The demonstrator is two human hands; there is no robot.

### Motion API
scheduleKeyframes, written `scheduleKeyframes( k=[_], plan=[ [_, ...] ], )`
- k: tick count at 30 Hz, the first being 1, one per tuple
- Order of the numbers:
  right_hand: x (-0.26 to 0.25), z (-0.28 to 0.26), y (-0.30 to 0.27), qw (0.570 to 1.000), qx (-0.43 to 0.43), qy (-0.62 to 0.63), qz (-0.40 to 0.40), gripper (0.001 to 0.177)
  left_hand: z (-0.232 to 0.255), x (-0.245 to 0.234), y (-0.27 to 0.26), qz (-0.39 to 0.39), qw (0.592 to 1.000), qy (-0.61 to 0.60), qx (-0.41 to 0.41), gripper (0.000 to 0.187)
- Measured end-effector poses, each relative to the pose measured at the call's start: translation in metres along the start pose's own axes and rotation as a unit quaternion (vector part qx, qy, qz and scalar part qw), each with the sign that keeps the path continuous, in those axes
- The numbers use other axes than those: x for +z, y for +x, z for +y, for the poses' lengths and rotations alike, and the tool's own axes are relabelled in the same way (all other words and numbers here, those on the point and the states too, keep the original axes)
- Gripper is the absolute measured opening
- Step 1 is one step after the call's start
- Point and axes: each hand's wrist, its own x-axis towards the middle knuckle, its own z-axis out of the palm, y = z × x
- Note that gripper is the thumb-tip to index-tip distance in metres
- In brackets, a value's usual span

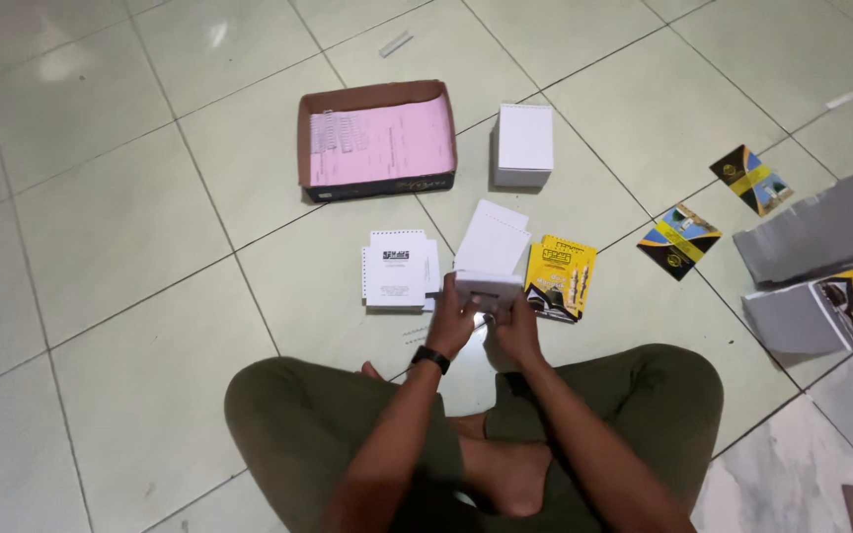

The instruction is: The person sits on the floor and assembles spiral-bound notebooks by hand. They pick up loose sheets of paper, align them, and insert a plastic spiral binding through the holes. They then place a yellow cover sheet on top of the assembled stack.

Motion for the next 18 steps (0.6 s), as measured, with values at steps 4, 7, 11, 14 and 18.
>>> scheduleKeyframes(
  k=[4, 7, 11, 14, 18],
  plan=[
    [0.001, 0.001, 0.000, 0.998, 0.022, -0.047, 0.020, 0.018, 0.013, 0.005, -0.005, 0.014, 1.000, -0.007, 0.002, 0.052],
    [-0.010, -0.056, -0.009, 0.999, 0.032, -0.016, 0.018, 0.027, 0.003, 0.006, -0.004, 0.029, 0.999, -0.025, 0.026, 0.051],
    [-0.002, -0.049, -0.006, 0.998, 0.030, -0.047, 0.031, 0.026, -0.016, 0.011, 0.004, 0.037, 0.998, -0.022, 0.041, 0.042],
    [0.010, 0.005, 0.005, 0.996, 0.020, -0.082, 0.034, 0.019, -0.022, 0.012, 0.008, 0.057, 0.996, -0.008, 0.062, 0.042],
    [0.009, 0.003, 0.000, 0.994, 0.003, -0.101, 0.044, 0.014, -0.002, 0.006, -0.003, 0.072, 0.993, -0.041, 0.085, 0.063]
  ],
)
